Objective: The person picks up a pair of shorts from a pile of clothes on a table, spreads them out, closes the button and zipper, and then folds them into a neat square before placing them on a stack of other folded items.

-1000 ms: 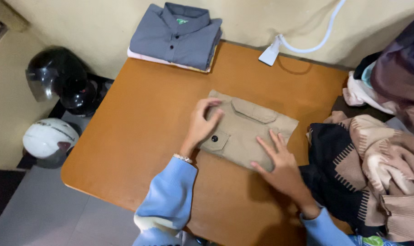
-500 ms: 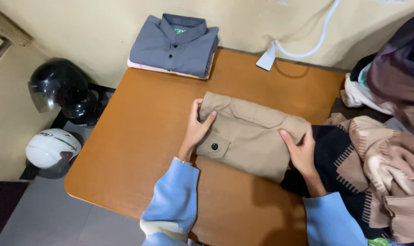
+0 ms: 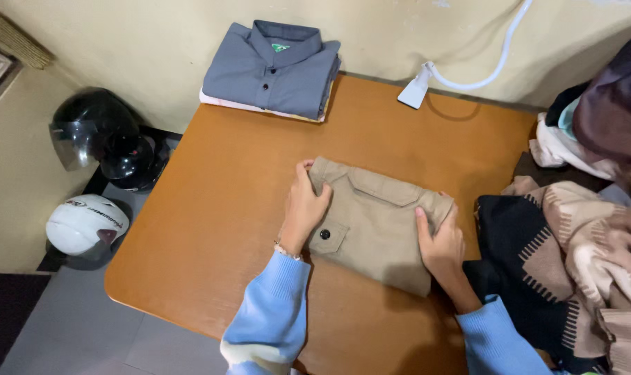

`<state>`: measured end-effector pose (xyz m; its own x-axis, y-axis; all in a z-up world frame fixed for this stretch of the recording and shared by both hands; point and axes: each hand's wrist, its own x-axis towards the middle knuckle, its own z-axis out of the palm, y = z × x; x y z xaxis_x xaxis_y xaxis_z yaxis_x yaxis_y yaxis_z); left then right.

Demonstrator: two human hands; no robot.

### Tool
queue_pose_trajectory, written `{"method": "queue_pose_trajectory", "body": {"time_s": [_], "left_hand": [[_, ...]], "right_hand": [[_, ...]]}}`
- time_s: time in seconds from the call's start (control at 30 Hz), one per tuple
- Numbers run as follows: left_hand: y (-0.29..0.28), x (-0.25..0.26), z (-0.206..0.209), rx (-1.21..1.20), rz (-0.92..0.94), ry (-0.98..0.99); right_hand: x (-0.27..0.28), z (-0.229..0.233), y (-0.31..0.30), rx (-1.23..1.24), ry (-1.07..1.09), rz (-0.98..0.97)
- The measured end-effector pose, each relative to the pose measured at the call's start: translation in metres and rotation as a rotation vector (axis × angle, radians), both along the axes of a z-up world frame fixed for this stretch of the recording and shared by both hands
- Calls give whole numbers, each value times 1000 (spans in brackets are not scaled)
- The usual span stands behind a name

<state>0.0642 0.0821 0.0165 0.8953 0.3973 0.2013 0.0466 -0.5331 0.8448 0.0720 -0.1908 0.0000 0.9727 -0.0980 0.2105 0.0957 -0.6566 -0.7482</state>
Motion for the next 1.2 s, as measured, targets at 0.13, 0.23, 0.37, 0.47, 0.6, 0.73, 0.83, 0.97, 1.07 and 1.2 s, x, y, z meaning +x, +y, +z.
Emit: {"method": "queue_pose_trajectory", "body": {"time_s": [0.13, 0.23, 0.37, 0.47, 0.6, 0.73, 0.83, 0.97, 1.07, 1.2], "left_hand": [[-2, -23, 8, 322, 184, 4], [3, -56, -9, 468, 240, 211], [19, -52, -32, 272, 75, 367], [48, -39, -27, 280, 22, 157], [107, 7, 24, 266, 117, 110], [159, 59, 96, 126, 232, -338], [190, 93, 136, 89, 108, -638], [210, 128, 118, 712, 464, -638], [204, 129, 50, 612, 234, -380], [185, 99, -47, 431, 345, -241]], "right_hand": [[-10, 20, -19, -499, -212, 32], [-17, 33, -38, -603, 201, 76], [-14, 13, -30, -233, 507, 244], [4, 7, -11, 433, 480, 307], [47, 36, 41, 465, 346, 339], [106, 78, 106, 491, 116, 424], [191, 74, 153, 485, 65, 407], [299, 15, 235, 384, -14, 351], [329, -26, 263, 87, -26, 261], [329, -34, 251, 379, 56, 324]]}}
